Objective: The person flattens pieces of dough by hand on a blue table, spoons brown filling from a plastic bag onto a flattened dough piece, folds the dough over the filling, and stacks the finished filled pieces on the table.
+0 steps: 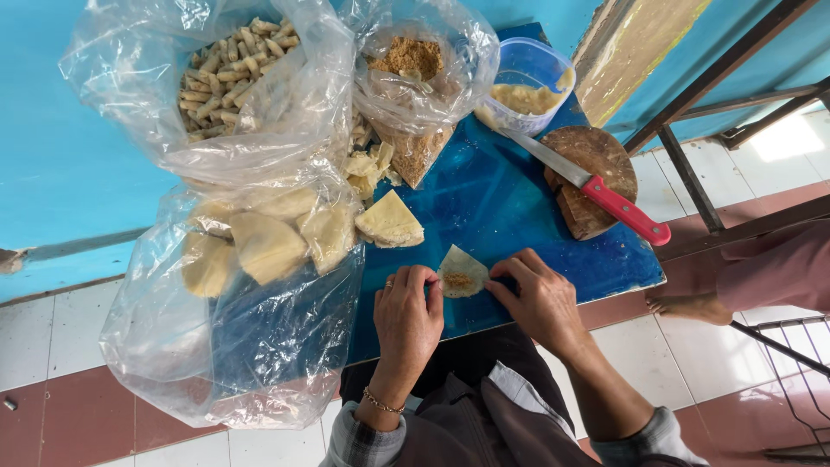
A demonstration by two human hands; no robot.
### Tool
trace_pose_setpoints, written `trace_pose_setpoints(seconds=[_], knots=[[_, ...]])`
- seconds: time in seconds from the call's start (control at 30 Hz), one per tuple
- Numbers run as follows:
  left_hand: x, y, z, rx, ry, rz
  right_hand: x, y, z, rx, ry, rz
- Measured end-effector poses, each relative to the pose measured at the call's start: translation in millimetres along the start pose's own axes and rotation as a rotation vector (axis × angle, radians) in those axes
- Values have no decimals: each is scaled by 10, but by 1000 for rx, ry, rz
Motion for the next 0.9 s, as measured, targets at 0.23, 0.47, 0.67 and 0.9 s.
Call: trace_pose_setpoints(seconds=[0.23, 0.47, 0.67, 0.9], knots=[[-25, -56, 47, 35, -180, 94, 15, -4, 90, 20, 99, 76], [40, -94, 99, 50, -122, 196, 134, 5, 143, 11, 135, -3], [124, -91, 83, 132, -80, 263, 131, -5, 149, -9, 101, -203], [143, 43, 127, 135, -64, 334, 57, 121, 199, 44, 93, -308]])
Point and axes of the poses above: each hand's wrist, its own y-axis towards the middle knuckle, its own z-axis out of the palm, x = y × z, the point moved 2 cm from there along y, towards the middle knuckle, and after that the axes turned 15 degrees about -z, right-handed, at the moved point
